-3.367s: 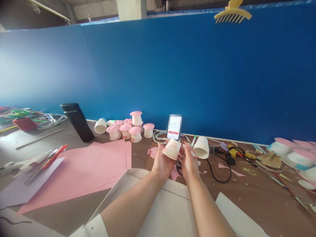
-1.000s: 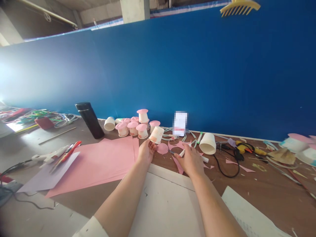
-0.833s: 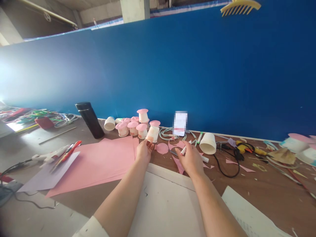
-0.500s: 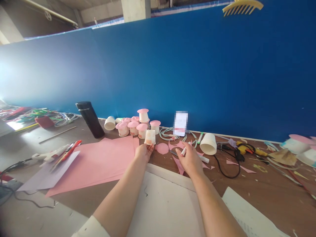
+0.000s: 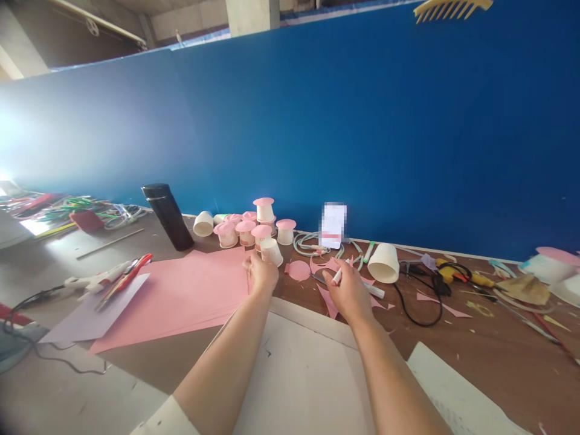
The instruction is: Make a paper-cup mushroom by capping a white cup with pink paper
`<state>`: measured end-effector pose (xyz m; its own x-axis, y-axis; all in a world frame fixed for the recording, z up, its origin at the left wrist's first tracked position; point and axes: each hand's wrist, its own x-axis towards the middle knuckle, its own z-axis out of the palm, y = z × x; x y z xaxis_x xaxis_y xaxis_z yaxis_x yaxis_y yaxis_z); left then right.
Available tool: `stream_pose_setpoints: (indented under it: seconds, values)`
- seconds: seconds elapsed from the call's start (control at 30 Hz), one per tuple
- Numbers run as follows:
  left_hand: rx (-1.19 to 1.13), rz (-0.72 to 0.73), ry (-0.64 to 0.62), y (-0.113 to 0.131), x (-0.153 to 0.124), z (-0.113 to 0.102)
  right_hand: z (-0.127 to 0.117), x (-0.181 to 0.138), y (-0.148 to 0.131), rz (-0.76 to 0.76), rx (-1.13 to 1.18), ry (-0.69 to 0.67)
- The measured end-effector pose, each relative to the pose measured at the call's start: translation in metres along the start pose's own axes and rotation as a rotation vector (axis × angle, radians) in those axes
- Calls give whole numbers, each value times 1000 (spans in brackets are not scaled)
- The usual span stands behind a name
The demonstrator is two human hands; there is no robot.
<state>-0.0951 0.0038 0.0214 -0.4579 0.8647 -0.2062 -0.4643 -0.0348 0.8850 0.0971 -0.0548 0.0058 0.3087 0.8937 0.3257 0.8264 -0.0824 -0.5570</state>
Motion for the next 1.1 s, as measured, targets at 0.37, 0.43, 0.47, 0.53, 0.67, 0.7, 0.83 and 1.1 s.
stream_pose_setpoints:
  seconds: [0.37, 0.43, 0.47, 0.53, 0.67, 0.7, 0.83, 1.1]
  values:
    - [505, 218, -321, -14, -17, 4, 9, 1, 4, -36, -2, 44]
    - [491, 151, -286, -19, -13, 7, 9, 0, 3, -39, -1, 35]
    - [490, 134, -268, -21, -11, 9, 9, -1, 2, -40, 1, 32]
    - [491, 118, -234, -26, -8, 11, 10, -2, 1, -44, 12, 34]
    - [496, 126, -213, -36, -2, 12, 10, -3, -1, -65, 66, 87]
    - [494, 130, -213, -37, -1, 12, 9, -3, -2, -78, 92, 103]
    - [496, 147, -205, -34, -2, 10, 0, -5, -9, -122, 285, 158]
    - [607, 415, -563, -10, -20, 5, -7, 0, -10, 142, 930, -10]
